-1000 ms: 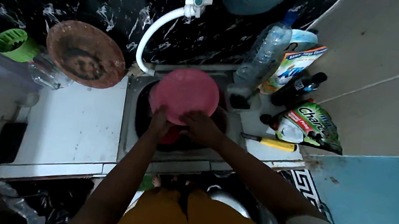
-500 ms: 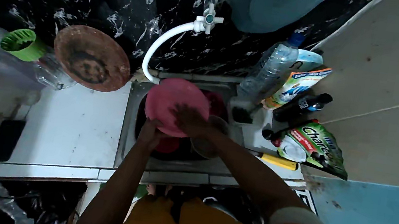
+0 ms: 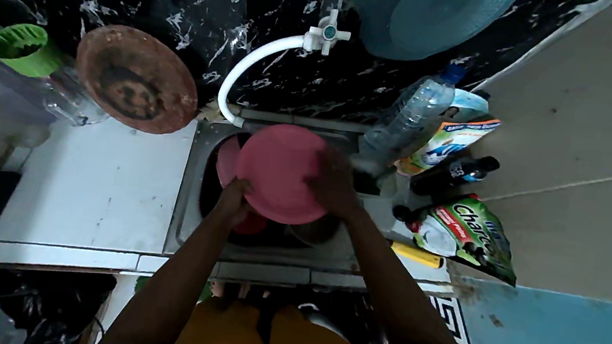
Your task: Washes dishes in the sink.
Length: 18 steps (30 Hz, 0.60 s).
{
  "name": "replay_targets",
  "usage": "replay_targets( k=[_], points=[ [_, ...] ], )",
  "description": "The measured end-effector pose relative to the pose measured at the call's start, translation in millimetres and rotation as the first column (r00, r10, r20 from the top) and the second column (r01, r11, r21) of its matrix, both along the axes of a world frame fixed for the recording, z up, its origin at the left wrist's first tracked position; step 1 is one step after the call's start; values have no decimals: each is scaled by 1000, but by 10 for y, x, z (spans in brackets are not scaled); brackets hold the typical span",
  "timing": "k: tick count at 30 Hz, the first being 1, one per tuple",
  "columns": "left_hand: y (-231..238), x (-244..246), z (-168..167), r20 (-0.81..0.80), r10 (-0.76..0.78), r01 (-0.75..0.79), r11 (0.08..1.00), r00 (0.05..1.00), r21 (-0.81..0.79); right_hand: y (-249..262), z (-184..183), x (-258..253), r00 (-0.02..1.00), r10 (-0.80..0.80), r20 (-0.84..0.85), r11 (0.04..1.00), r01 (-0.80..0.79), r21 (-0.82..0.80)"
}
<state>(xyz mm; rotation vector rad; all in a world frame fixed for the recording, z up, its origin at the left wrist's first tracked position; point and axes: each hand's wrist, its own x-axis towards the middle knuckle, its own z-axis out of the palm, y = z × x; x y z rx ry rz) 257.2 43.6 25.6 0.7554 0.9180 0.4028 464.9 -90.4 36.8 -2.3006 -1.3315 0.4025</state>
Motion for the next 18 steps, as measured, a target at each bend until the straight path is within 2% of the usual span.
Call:
replay_targets(
  k=[1,3,5,6,8,9,10,12,14,15,16,17,18],
  points=[
    [24,40,-24,3,-11,11,1000,1000,-15,-37,89,55,984,-142,-108,987,150,66],
    [89,186,-54,7,-42,42,997,999,-62,-42,316,98,848,-370,-380,894,436,101],
    [132,379,-4,-76,-91,88,995,993,-44,-66,451,125,717,-445,-537,833,551,45],
    [155,486,1,-145,-128,128,992,981,-8,-93,528,107,713,-450,-538,833,553,35],
    [178,708,-58,-214,-220,242,967,952,83,-119,746,-29,796,-448,-408,855,514,64],
    [154,811,-69,-194,-248,270,958,949,97,-126,874,-136,842,-450,-299,873,485,53],
    [114,895,-12,-114,-261,270,960,959,75,-125,992,-244,877,-442,-187,891,453,22],
    [67,1031,225,83,-191,193,981,978,-24,-99,1149,-429,933,-360,15,932,360,-26],
    [64,1039,352,196,-100,111,993,976,-50,-119,1077,-556,953,-178,244,984,173,41],
    [91,994,275,201,-46,45,999,979,7,-147,973,-582,925,-70,374,995,39,90],
    [150,893,99,169,-30,7,991,985,133,-186,865,-595,883,30,468,990,-92,111],
    [214,744,-25,32,-76,62,945,997,320,-231,746,-587,842,118,527,973,-205,109],
    [304,595,-130,-179,-161,233,815,971,530,-271,615,-553,814,184,551,951,-288,107]
  ],
)
